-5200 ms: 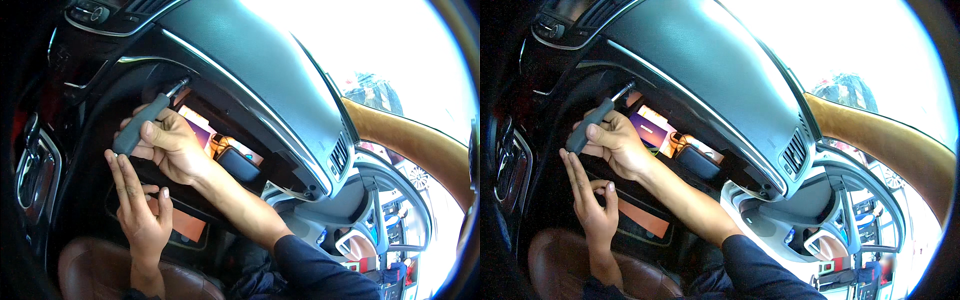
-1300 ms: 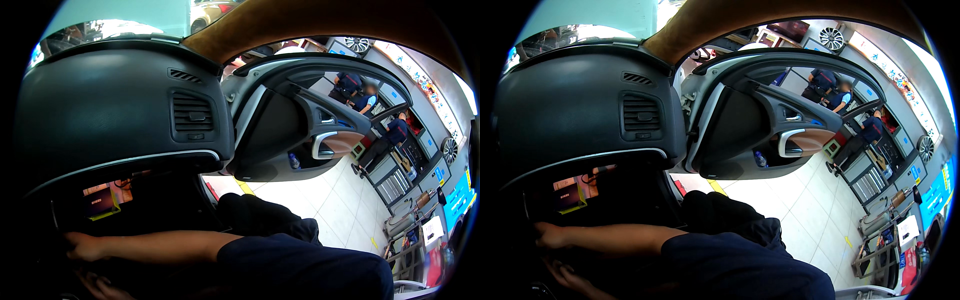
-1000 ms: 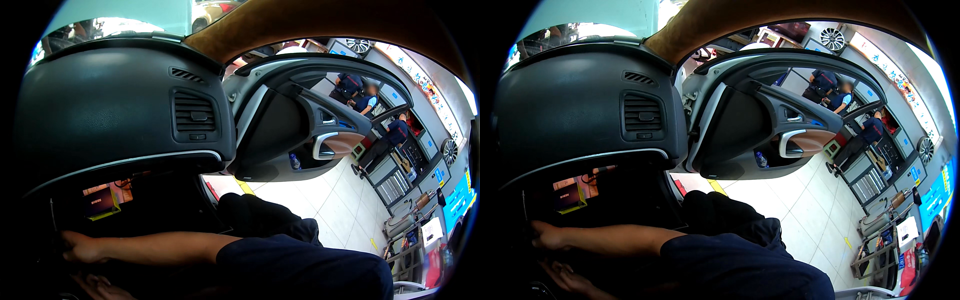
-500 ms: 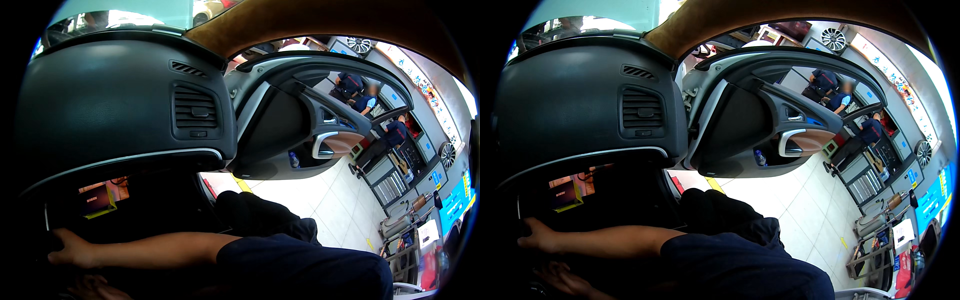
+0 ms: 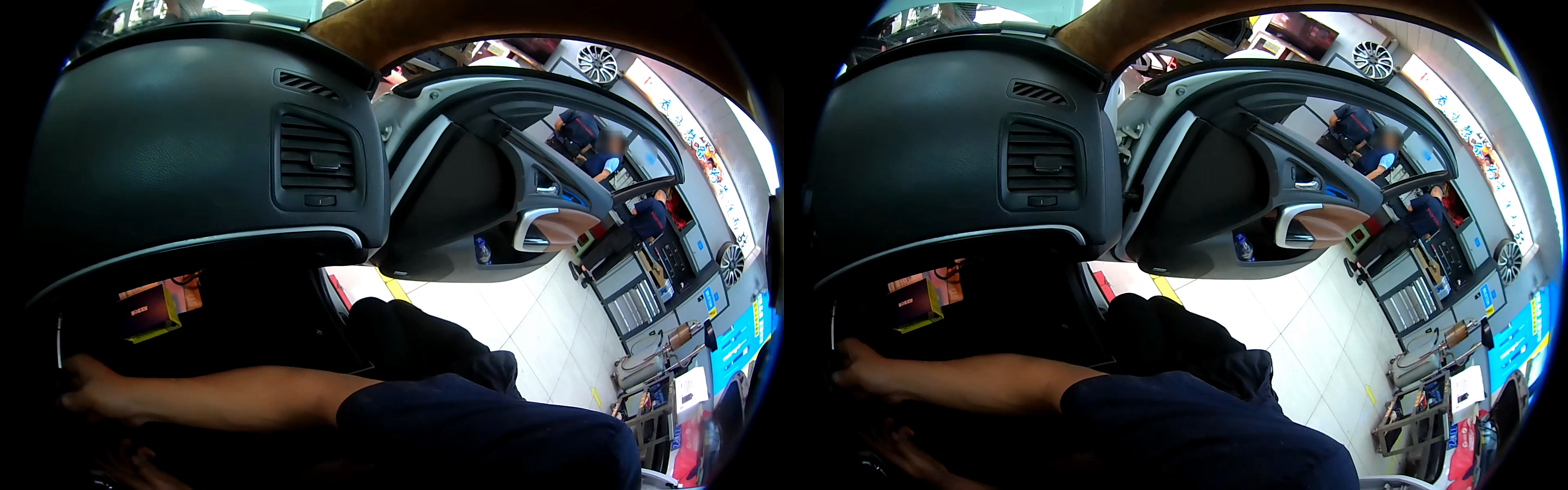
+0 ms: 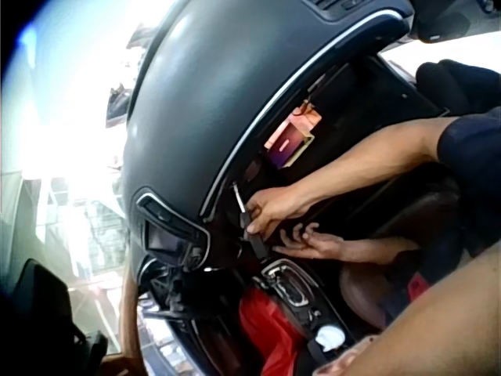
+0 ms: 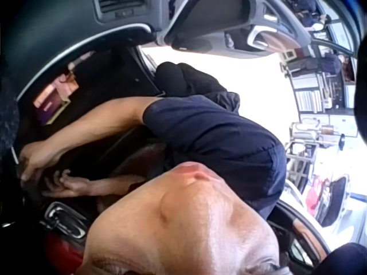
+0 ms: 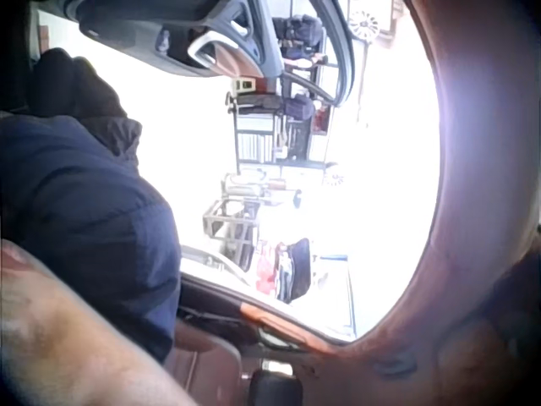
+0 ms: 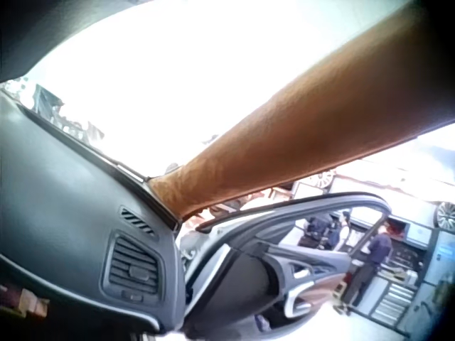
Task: The person uses a screwdriver to remove screws from the dashboard panel, then detaches the panel to expose internal components. The person continues to unscrew and adjust parts within the dashboard area.
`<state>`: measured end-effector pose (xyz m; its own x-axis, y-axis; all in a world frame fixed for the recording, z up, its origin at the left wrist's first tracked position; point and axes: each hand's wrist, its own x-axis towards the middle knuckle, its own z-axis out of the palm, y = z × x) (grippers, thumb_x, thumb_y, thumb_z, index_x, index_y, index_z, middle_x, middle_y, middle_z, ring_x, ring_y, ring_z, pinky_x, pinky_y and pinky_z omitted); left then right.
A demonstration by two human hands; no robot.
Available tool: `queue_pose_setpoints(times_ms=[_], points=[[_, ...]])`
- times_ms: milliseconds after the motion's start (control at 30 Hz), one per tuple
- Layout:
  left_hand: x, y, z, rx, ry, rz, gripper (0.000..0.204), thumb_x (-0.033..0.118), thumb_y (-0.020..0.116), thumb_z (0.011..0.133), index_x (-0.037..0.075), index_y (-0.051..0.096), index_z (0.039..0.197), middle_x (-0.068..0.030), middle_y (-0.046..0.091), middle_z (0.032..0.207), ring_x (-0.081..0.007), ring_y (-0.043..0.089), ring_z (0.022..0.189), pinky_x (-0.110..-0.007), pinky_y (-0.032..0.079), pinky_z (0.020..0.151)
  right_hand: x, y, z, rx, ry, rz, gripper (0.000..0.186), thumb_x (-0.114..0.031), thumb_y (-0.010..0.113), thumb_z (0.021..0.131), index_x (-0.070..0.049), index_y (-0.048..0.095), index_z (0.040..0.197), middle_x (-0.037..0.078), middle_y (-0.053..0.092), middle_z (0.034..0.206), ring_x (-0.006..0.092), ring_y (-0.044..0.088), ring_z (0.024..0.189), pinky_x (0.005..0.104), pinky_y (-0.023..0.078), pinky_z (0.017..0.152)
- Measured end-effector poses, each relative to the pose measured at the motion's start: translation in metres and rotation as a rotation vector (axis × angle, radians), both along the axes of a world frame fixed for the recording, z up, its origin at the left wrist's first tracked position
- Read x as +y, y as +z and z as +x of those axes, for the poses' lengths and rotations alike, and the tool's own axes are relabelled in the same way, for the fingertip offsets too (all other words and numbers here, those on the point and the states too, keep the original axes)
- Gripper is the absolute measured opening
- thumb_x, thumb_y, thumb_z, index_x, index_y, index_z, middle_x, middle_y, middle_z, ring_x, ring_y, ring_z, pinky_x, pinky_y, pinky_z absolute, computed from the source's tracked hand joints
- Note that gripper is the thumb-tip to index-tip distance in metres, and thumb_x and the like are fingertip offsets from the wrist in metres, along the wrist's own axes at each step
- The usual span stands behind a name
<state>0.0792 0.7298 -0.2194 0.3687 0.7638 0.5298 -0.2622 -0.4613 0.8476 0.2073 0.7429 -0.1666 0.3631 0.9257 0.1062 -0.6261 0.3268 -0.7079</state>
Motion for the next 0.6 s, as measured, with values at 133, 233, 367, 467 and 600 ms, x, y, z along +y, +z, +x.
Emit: queue_pose_setpoints(times_ms=[133,233,367,467,600], points=[[-0.006,-0.005,0.004,0.373,0.241,0.017,0.063,0.052,0.034,0.092,0.013,0.034,0.141,-0.0108,0.046,0.135,-0.0224,0.053,0.105,-0.027,0.042,0.074,0.008,0.0,0.005,-0.172,-0.089,-0.032,0.06,-0.009,0.062,0.082,-0.002,0.028,0.132,0.016,0.052,0.111,0.0229,0.059,0.09,0.0354,0.054,0.067],[0.004,-0.015,0.005,0.335,0.179,0.002,0.064,0.056,0.033,0.091,0.014,0.036,0.14,-0.0106,0.045,0.137,-0.0228,0.052,0.105,-0.029,0.041,0.074,0.006,0.009,0.009,-0.329,-0.117,-0.102,0.061,-0.011,0.064,0.081,-0.002,0.03,0.131,0.017,0.052,0.11,0.0209,0.058,0.086,0.0339,0.054,0.063],[-0.007,0.005,0.007,0.421,0.232,-0.122,0.066,0.057,0.033,0.091,0.014,0.035,0.141,-0.0102,0.044,0.137,-0.0232,0.051,0.103,-0.031,0.041,0.073,-0.002,0.023,0.006,-0.399,-0.217,-0.175,0.064,-0.01,0.065,0.079,-0.002,0.031,0.132,0.017,0.052,0.114,0.023,0.057,0.097,0.0345,0.052,0.075],[0.038,0.024,-0.007,0.402,0.35,-0.311,0.075,0.063,0.034,0.088,0.013,0.03,0.143,-0.0106,0.054,0.122,-0.0233,0.054,0.09,-0.031,0.042,0.073,0.004,0.021,0.003,-0.399,-0.315,-0.109,0.066,-0.009,0.065,0.079,-0.001,0.031,0.135,0.017,0.051,0.12,0.0267,0.052,0.112,0.0356,0.047,0.09],[0.048,0.058,-0.002,0.467,0.324,0.108,0.057,0.048,0.037,0.095,0.011,0.039,0.138,-0.012,0.059,0.11,-0.0202,0.056,0.092,-0.03,0.044,0.075,-0.037,0.064,0.01,-0.32,-0.102,-0.173,0.063,-0.009,0.064,0.081,0.0,0.031,0.134,0.017,0.052,0.119,0.0254,0.053,0.109,0.0364,0.047,0.088]])
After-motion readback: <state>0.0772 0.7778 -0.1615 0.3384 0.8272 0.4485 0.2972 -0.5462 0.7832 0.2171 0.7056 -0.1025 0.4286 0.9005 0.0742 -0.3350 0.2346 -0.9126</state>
